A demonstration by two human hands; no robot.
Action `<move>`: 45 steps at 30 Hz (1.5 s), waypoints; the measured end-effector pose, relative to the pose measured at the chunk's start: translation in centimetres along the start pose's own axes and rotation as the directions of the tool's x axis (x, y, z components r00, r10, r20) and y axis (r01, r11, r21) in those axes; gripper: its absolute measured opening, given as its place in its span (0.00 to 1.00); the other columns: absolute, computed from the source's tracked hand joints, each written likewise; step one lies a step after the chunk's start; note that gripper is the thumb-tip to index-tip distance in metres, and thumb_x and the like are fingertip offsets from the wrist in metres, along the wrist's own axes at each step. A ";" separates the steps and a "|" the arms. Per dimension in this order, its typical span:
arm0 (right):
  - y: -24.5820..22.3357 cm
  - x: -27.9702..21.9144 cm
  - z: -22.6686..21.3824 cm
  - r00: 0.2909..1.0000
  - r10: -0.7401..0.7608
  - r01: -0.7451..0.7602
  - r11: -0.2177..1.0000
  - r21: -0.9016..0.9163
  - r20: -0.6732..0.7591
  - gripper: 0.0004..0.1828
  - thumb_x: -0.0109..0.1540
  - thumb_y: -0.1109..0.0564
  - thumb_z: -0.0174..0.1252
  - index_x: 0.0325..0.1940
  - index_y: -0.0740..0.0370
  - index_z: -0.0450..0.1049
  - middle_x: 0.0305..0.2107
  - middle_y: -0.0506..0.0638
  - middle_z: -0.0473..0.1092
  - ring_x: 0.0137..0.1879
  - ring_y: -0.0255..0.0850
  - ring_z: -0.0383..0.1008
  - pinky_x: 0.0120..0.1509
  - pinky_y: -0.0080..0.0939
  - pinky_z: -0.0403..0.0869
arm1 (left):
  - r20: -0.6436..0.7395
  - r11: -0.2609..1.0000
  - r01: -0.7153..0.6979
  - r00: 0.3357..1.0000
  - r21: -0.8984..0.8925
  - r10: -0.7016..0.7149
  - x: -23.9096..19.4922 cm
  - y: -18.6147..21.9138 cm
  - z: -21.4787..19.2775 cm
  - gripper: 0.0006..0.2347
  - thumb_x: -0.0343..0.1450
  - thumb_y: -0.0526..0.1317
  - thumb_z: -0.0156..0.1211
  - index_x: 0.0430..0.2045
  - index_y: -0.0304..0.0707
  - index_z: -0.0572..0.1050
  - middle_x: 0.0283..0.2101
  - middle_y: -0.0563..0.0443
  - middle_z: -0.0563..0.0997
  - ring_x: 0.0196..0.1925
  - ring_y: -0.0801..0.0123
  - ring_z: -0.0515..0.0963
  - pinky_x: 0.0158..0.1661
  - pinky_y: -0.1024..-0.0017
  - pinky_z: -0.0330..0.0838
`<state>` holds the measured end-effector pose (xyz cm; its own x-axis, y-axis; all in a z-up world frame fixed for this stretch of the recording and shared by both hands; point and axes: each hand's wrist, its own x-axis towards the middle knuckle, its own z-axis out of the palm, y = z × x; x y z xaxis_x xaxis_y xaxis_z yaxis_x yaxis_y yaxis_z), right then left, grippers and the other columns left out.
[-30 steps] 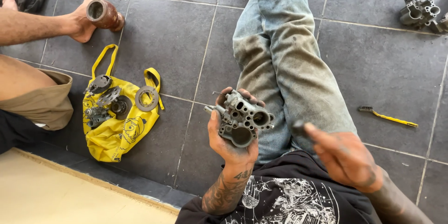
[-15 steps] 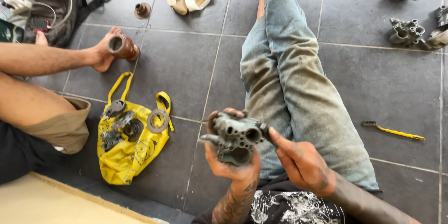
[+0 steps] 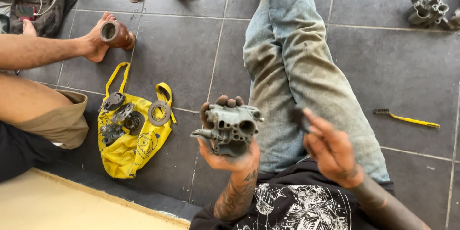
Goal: The person sits on a tiled floor and cleans a metal engine part using a yellow-handled brush and a black-handled tool. They scrub various surfaces and crevices of the part while holding it in their left hand.
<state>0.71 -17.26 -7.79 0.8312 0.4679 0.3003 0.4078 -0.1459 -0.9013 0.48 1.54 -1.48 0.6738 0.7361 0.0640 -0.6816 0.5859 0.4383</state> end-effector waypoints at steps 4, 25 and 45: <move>-1.8 0.9 0.7 0.985 -0.146 0.153 0.986 0.067 -0.094 0.26 0.69 0.63 0.46 0.72 0.70 0.57 0.31 0.51 0.71 0.17 0.33 0.58 0.22 0.35 0.63 | 0.139 0.995 0.094 0.986 -0.033 -0.089 -0.6 -0.5 0.3 0.25 0.76 0.54 0.44 0.58 0.31 0.71 0.55 0.30 0.77 0.57 0.45 0.78 0.66 0.45 0.65; -2.6 0.3 -6.3 0.988 -0.075 0.094 0.986 0.135 -0.138 0.24 0.69 0.60 0.47 0.68 0.74 0.58 0.38 0.56 0.70 0.32 0.38 0.75 0.37 0.32 0.76 | 0.474 0.918 0.397 0.806 0.009 -0.354 -2.3 -0.7 -1.8 0.24 0.79 0.57 0.39 0.62 0.40 0.67 0.63 0.36 0.71 0.68 0.49 0.69 0.71 0.43 0.58; -6.2 6.6 -12.0 0.871 -0.429 0.448 0.488 -0.749 0.241 0.05 0.70 0.52 0.58 0.48 0.39 0.75 0.37 0.40 0.73 0.40 0.38 0.72 0.55 0.50 0.48 | 0.253 0.360 0.922 0.317 0.143 -0.914 0.1 0.8 -0.8 0.26 0.75 0.51 0.50 0.57 0.22 0.70 0.54 0.34 0.75 0.56 0.54 0.76 0.56 0.55 0.74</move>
<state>8.15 -23.70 3.49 0.4577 0.6801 0.5727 0.8544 -0.5147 -0.0715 -0.23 2.39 -1.87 0.9089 -0.3877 -0.1534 0.4169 0.8411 0.3446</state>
